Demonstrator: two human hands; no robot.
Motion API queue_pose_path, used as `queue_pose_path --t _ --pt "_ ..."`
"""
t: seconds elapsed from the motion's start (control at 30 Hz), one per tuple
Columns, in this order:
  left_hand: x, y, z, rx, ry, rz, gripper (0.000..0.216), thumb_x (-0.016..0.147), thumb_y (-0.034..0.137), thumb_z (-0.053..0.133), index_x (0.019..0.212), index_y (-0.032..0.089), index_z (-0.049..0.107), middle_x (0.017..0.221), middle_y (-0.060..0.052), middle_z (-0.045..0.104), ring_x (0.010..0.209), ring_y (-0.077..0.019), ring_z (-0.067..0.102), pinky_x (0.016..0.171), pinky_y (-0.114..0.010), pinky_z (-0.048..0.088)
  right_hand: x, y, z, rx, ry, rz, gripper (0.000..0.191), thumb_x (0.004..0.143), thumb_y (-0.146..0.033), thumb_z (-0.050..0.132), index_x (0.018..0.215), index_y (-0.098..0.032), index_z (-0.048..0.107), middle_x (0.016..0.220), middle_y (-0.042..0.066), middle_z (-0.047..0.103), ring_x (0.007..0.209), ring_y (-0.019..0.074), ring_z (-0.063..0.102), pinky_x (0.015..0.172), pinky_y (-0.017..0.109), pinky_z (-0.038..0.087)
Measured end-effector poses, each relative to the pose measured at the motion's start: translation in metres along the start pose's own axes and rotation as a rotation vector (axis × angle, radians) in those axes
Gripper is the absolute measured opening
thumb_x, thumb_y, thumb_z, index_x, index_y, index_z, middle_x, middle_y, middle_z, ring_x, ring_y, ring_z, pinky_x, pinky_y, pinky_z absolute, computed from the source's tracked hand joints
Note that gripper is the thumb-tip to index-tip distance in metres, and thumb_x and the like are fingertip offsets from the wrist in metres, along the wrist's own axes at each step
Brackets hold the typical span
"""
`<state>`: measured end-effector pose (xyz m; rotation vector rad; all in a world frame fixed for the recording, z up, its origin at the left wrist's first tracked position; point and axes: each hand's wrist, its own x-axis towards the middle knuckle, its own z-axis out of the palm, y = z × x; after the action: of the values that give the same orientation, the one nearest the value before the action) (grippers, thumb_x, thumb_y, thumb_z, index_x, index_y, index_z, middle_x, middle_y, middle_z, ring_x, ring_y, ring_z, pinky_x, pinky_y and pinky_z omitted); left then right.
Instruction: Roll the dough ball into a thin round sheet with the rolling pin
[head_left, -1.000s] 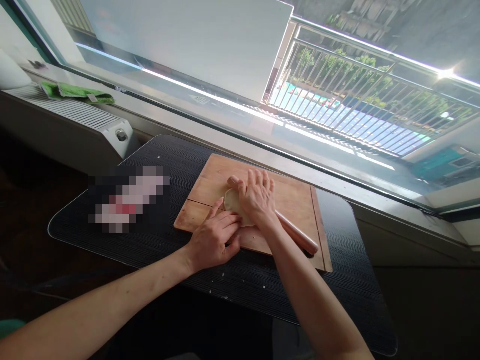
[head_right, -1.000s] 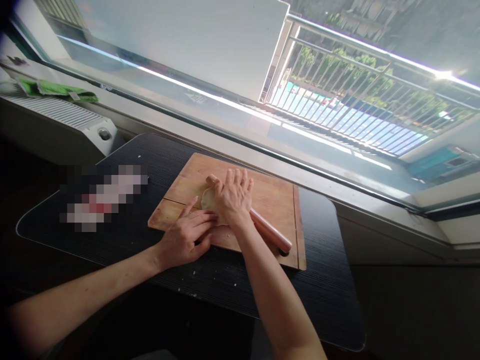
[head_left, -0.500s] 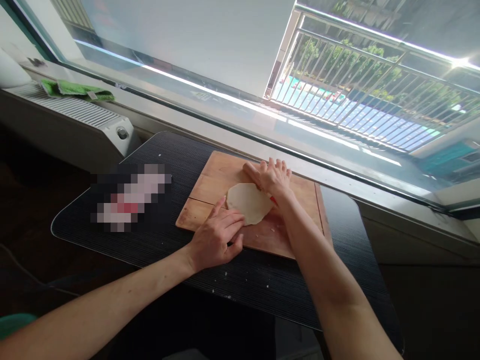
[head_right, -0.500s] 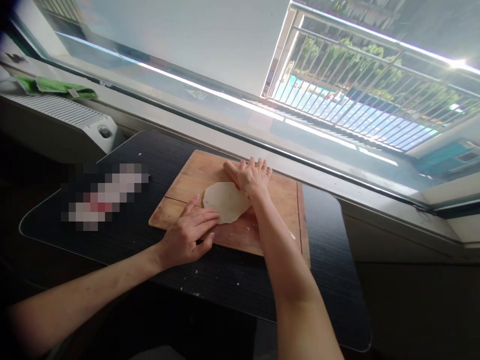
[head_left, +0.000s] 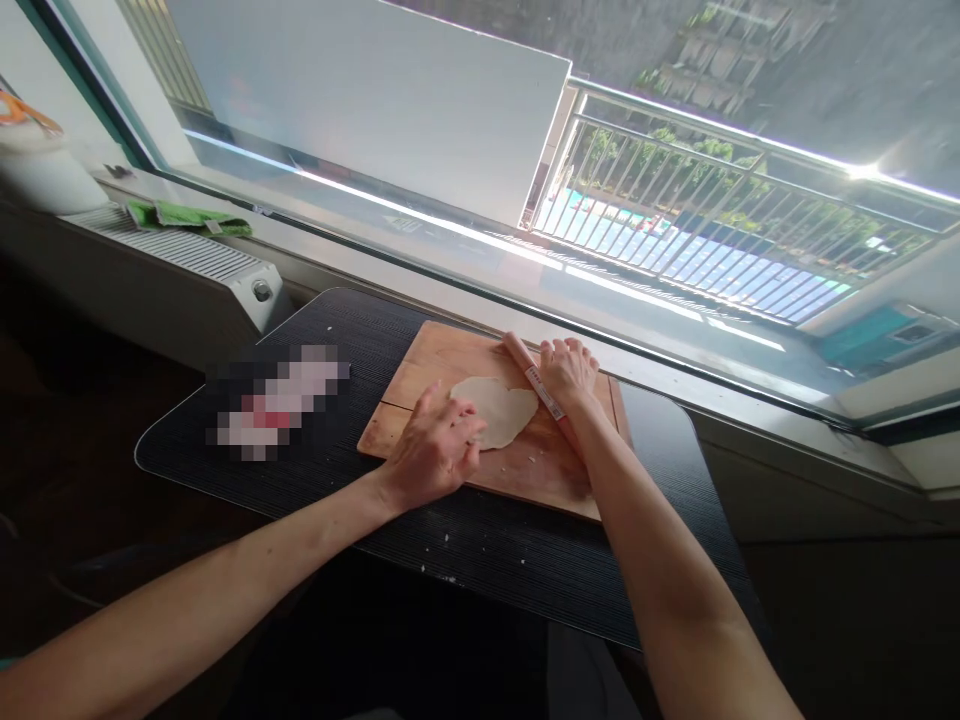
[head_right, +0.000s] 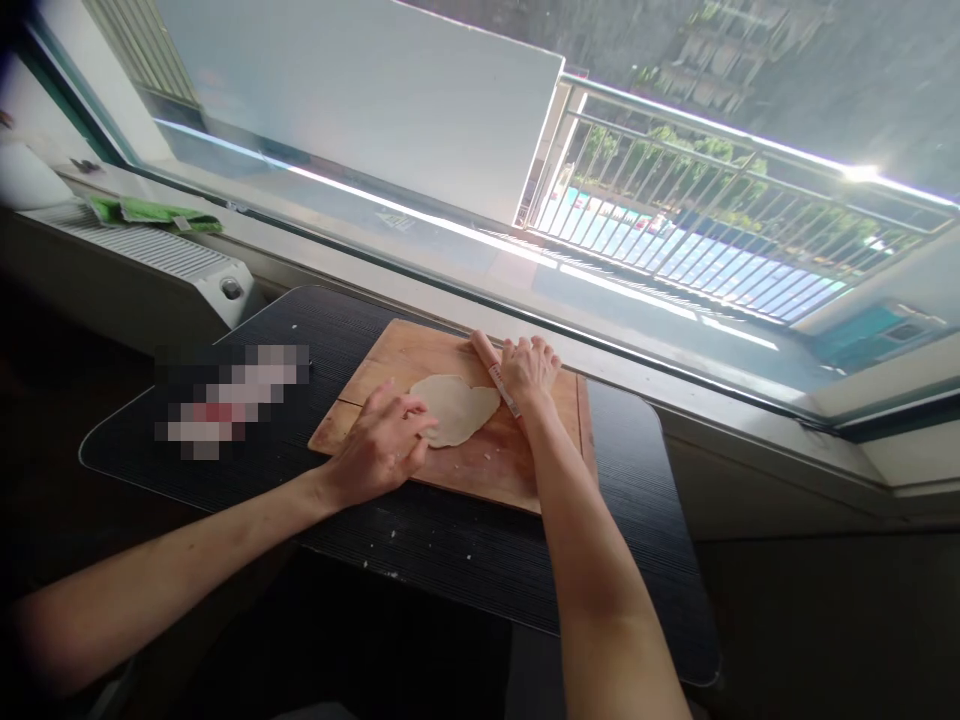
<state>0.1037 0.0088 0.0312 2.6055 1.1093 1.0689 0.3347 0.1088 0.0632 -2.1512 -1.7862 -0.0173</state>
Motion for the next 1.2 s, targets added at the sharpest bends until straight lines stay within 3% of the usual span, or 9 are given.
queue_pose_path --t 0.1,0.2,0.4,0.47,0.63,0.7,0.87,1.0,1.2 --pt "0.04 -0.007 0.008 0.119 -0.089 -0.159 0.024 0.09 0.021 0.047 0.096 0.018 0.07 0.105 -0.01 0.07 0.103 -0.0249 0.063 0.109 -0.056 0.032 -0.032 0.013 -0.01 0.007 -0.132 -0.087 0.034 0.096 -0.038 0.047 0.118 -0.021 0.067 0.111 0.013 0.067 0.11 0.0278 0.057 0.096 0.038 0.04" --pt "0.083 -0.012 0.019 0.272 -0.356 -0.356 0.024 0.083 0.026 0.055 0.098 0.013 0.069 0.109 -0.016 0.069 0.109 -0.0316 0.06 0.098 -0.05 0.041 -0.057 0.028 -0.02 -0.058 -0.217 -0.032 0.036 0.095 -0.036 0.05 0.12 -0.017 0.066 0.111 0.013 0.066 0.102 0.0251 0.061 0.088 0.032 0.044" --pt "0.124 -0.009 0.013 0.219 -0.64 -0.469 0.028 0.076 0.036 0.066 0.09 0.012 0.069 0.097 -0.016 0.071 0.095 -0.0318 0.066 0.079 -0.036 0.048 -0.076 0.059 -0.029 -0.141 -0.179 0.064 0.039 0.095 -0.033 0.049 0.124 -0.011 0.063 0.116 0.017 0.064 0.114 0.0265 0.059 0.096 0.032 0.043" --pt "0.122 -0.007 0.006 0.141 -0.621 -0.482 0.023 0.079 0.035 0.062 0.089 0.015 0.067 0.092 -0.01 0.071 0.084 -0.0246 0.067 0.068 -0.029 0.047 -0.08 0.061 -0.029 -0.141 -0.178 0.059 0.041 0.095 -0.033 0.048 0.126 -0.01 0.062 0.119 0.018 0.063 0.119 0.0268 0.056 0.099 0.032 0.042" --pt "0.094 -0.005 -0.011 -0.263 -0.278 -0.757 0.018 0.084 0.031 0.058 0.093 0.015 0.061 0.092 -0.007 0.069 0.076 -0.0166 0.065 0.058 -0.023 0.045 -0.084 0.057 -0.032 -0.147 -0.19 0.076 0.041 0.096 -0.031 0.045 0.127 -0.009 0.06 0.122 0.019 0.061 0.119 0.0281 0.056 0.1 0.034 0.042" --pt "0.079 -0.008 -0.016 -0.249 -0.309 -0.831 0.019 0.083 0.027 0.058 0.097 0.015 0.061 0.088 -0.006 0.069 0.073 -0.0172 0.066 0.06 -0.025 0.047 -0.084 0.055 -0.035 -0.162 -0.181 0.076 0.04 0.096 -0.03 0.047 0.126 -0.008 0.06 0.122 0.02 0.061 0.119 0.0286 0.055 0.099 0.034 0.042" --pt "0.048 -0.018 -0.019 0.204 -0.34 -0.422 0.015 0.083 0.026 0.056 0.088 0.018 0.069 0.096 -0.009 0.07 0.093 -0.0253 0.066 0.077 -0.034 0.05 -0.085 0.028 -0.038 -0.09 -0.215 0.062 0.034 0.095 -0.03 0.049 0.117 -0.011 0.066 0.11 0.016 0.066 0.1 0.0245 0.063 0.083 0.03 0.045" --pt "0.033 -0.02 -0.014 0.172 -0.369 0.025 0.021 0.089 0.023 0.052 0.083 0.017 0.071 0.097 -0.008 0.07 0.097 -0.0226 0.065 0.089 -0.037 0.048 -0.097 -0.012 -0.033 0.012 -0.197 -0.091 0.031 0.096 -0.028 0.048 0.118 -0.014 0.065 0.107 0.012 0.067 0.095 0.0204 0.062 0.079 0.027 0.043" --pt "-0.003 -0.02 -0.008 0.065 -0.194 0.041 0.027 0.094 0.02 0.045 0.098 0.018 0.071 0.112 -0.008 0.071 0.107 -0.0228 0.064 0.112 -0.055 0.032 -0.092 -0.036 -0.029 -0.027 -0.319 -0.213 0.035 0.1 -0.038 0.041 0.105 -0.018 0.069 0.104 0.011 0.066 0.099 0.0214 0.059 0.086 0.029 0.043"
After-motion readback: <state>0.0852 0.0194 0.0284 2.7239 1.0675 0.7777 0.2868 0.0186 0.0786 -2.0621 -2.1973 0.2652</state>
